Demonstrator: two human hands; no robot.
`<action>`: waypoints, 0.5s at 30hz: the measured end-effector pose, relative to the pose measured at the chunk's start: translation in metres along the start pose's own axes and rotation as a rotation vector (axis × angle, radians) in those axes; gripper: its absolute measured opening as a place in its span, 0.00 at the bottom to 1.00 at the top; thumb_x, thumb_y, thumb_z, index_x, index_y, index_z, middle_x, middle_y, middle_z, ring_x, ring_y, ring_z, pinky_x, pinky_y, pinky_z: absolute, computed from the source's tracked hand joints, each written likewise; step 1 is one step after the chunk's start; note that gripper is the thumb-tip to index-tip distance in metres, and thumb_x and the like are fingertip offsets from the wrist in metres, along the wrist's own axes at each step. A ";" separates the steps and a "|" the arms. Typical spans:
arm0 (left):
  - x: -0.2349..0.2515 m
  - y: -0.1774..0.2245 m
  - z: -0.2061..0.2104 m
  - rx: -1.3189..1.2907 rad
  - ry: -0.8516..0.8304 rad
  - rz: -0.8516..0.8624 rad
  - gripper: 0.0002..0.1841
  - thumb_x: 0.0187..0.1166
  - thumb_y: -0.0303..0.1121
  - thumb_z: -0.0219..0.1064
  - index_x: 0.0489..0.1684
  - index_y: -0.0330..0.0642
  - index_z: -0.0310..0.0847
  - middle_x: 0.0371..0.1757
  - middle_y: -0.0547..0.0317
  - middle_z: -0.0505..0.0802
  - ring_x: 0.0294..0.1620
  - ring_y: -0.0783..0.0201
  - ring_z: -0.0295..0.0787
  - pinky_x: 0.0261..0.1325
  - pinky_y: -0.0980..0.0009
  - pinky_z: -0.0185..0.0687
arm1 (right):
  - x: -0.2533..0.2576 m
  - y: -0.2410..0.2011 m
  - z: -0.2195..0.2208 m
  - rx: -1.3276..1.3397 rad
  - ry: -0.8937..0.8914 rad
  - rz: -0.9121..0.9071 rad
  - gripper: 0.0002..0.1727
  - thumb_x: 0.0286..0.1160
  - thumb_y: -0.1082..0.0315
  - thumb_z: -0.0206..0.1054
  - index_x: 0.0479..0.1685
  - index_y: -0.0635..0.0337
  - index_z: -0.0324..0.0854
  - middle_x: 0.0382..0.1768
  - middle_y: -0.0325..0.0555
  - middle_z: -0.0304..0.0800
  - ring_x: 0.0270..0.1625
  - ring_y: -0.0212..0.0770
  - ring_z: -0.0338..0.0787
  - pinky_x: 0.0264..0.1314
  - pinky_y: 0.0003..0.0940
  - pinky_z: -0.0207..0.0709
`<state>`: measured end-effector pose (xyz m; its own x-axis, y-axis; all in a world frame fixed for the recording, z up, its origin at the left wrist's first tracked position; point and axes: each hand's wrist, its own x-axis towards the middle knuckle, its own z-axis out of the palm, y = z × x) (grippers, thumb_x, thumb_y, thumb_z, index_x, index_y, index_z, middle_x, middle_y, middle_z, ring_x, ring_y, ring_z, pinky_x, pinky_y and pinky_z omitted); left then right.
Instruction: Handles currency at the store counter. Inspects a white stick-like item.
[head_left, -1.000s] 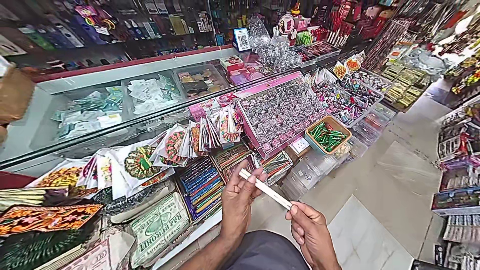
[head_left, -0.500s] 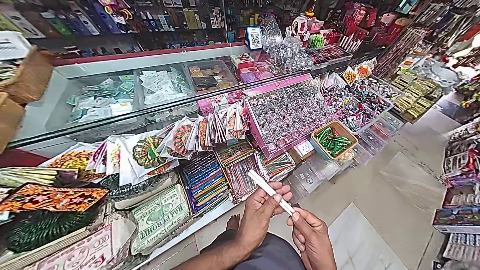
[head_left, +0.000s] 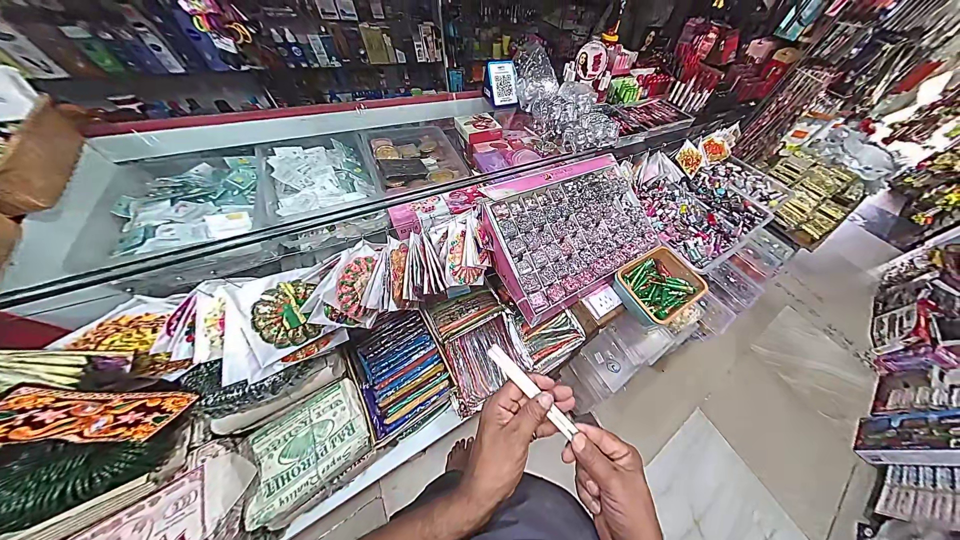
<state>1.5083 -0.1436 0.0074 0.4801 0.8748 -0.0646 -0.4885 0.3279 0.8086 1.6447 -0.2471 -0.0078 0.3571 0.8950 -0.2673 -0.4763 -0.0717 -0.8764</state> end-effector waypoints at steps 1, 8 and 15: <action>0.000 0.001 0.000 0.001 0.003 -0.005 0.10 0.86 0.23 0.60 0.59 0.28 0.79 0.54 0.32 0.94 0.52 0.43 0.97 0.51 0.55 0.96 | 0.001 0.000 0.000 -0.015 -0.003 0.008 0.09 0.80 0.75 0.67 0.46 0.67 0.93 0.30 0.50 0.94 0.13 0.21 0.70 0.13 0.16 0.62; 0.006 0.007 -0.006 0.006 0.015 -0.021 0.11 0.87 0.23 0.58 0.60 0.27 0.79 0.55 0.33 0.94 0.53 0.42 0.97 0.52 0.54 0.95 | 0.006 -0.004 -0.014 -0.353 -0.022 -0.034 0.11 0.83 0.70 0.65 0.52 0.67 0.90 0.31 0.43 0.95 0.14 0.20 0.69 0.15 0.18 0.60; 0.013 0.014 -0.016 0.040 0.012 -0.097 0.11 0.87 0.22 0.57 0.61 0.27 0.79 0.53 0.35 0.95 0.52 0.44 0.97 0.53 0.55 0.95 | 0.051 0.087 -0.121 -1.293 0.147 0.154 0.18 0.78 0.53 0.69 0.43 0.60 0.93 0.35 0.52 0.95 0.43 0.51 0.94 0.53 0.59 0.83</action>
<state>1.4958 -0.1217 0.0085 0.5145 0.8442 -0.1504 -0.4104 0.3964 0.8212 1.7183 -0.2612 -0.1456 0.4914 0.7896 -0.3673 0.5613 -0.6097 -0.5596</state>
